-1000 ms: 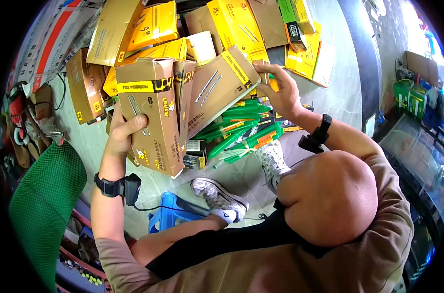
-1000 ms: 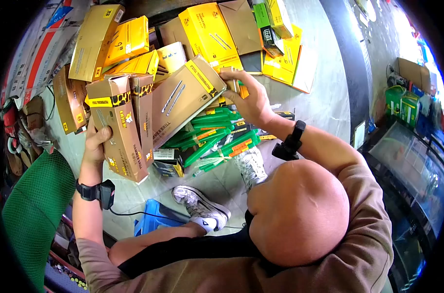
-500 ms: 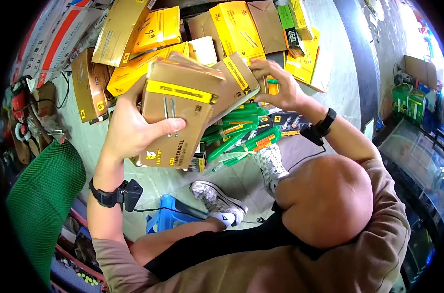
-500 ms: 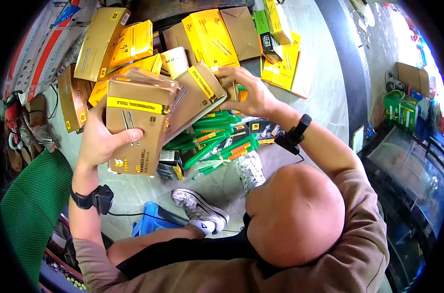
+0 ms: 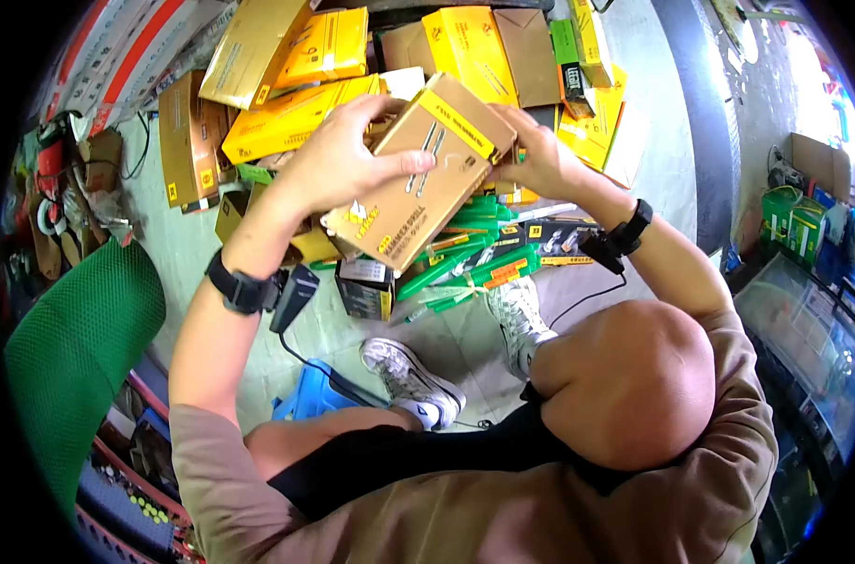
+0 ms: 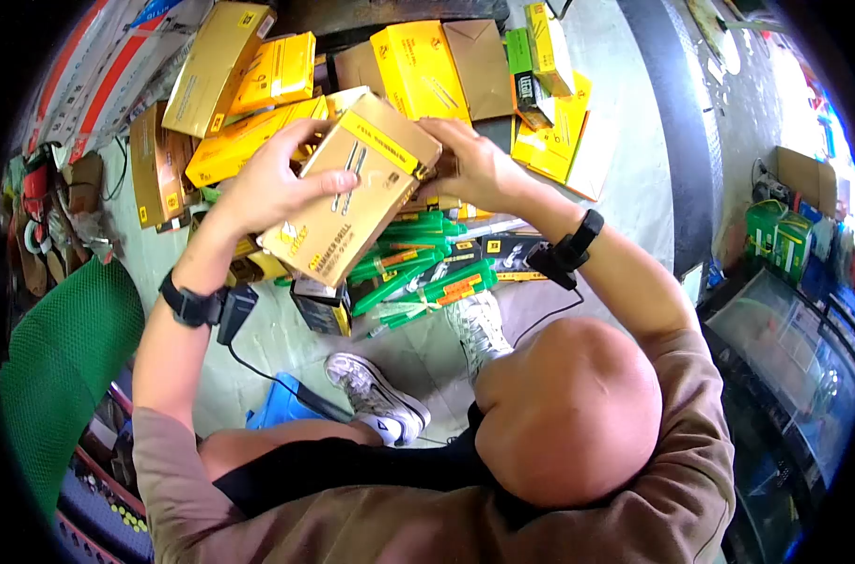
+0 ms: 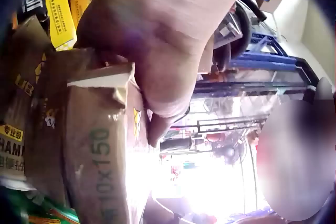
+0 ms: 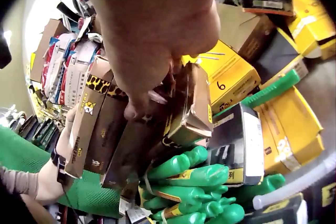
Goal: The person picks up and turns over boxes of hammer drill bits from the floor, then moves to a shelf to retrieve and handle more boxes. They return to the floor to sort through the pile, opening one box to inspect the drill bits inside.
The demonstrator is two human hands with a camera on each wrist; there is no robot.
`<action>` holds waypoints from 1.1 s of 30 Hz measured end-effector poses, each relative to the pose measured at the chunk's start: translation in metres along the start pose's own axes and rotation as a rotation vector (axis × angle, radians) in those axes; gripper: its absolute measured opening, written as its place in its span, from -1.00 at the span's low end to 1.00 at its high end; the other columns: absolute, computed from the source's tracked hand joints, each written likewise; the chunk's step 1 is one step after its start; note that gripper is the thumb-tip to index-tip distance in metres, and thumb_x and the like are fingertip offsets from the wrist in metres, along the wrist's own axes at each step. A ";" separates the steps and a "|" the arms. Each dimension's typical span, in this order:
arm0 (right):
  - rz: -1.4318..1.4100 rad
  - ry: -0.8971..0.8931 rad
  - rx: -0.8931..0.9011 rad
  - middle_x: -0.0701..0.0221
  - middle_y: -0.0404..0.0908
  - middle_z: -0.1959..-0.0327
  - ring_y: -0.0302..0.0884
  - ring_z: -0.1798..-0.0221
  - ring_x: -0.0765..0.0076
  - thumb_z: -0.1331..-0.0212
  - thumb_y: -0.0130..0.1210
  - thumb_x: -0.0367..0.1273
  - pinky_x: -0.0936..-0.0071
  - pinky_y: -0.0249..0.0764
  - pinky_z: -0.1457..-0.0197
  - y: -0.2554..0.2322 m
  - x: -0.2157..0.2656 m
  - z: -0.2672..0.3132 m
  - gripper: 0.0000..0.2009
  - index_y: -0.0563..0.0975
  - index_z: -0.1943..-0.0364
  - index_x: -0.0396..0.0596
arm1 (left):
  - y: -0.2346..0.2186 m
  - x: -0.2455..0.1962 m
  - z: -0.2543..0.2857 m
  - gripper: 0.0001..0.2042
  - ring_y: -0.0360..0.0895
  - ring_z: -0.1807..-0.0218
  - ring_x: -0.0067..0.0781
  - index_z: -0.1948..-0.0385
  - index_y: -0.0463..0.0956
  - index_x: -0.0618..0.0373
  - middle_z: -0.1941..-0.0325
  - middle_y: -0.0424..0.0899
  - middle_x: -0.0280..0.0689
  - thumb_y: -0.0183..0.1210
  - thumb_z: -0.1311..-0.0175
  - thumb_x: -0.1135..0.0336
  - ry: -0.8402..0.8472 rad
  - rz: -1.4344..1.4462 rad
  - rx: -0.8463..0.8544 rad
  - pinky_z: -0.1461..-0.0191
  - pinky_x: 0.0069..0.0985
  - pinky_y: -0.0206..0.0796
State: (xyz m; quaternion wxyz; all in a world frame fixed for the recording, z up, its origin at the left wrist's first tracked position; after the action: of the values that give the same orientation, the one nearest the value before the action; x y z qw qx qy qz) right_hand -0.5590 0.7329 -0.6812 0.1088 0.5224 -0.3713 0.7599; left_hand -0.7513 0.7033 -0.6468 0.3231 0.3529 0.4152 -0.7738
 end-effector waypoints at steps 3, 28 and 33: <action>-0.189 0.185 -0.012 0.13 0.47 -0.25 0.52 -0.25 0.09 0.02 0.37 -0.55 0.32 0.51 -0.26 -0.003 -0.014 -0.006 -0.37 0.41 -0.22 -0.15 | 0.018 0.009 0.008 -0.10 0.44 -0.31 -0.20 -0.37 0.23 0.30 -0.27 0.51 -0.02 0.43 -0.09 -0.07 -0.120 0.169 0.197 -0.38 -0.33 0.25; 0.551 -0.208 0.641 0.15 0.54 0.21 0.68 0.41 0.06 -0.16 0.15 0.17 0.19 0.63 0.35 0.209 0.089 0.033 -0.27 0.43 -0.10 -0.27 | -0.058 0.162 0.192 -0.22 0.71 0.04 -0.08 -0.21 0.41 0.35 -0.05 0.67 -0.01 0.38 0.10 0.06 0.027 1.626 -0.344 -0.05 -0.19 0.63; 0.621 -0.131 0.557 0.10 0.48 0.04 0.68 0.17 0.02 -0.12 0.25 0.05 0.16 0.66 0.19 0.245 0.081 0.028 -0.31 0.43 -0.12 -0.28 | -0.056 0.157 0.250 -0.25 0.71 0.09 -0.15 -0.17 0.46 0.23 -0.01 0.69 -0.09 0.32 0.04 -0.11 -0.086 1.412 -0.531 0.01 -0.22 0.63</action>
State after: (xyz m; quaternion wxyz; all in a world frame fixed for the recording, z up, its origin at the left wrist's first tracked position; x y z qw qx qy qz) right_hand -0.7098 0.5239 -0.7156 -0.2945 0.4425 -0.2974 0.7931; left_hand -0.9503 0.4787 -0.6496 0.8322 0.4150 0.2499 -0.2698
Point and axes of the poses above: each hand's wrist, its own z-axis away from the middle knuckle, its own y-axis out of the palm, x = y × z, the point moved 10 cm from there along -z, towards the middle knuckle
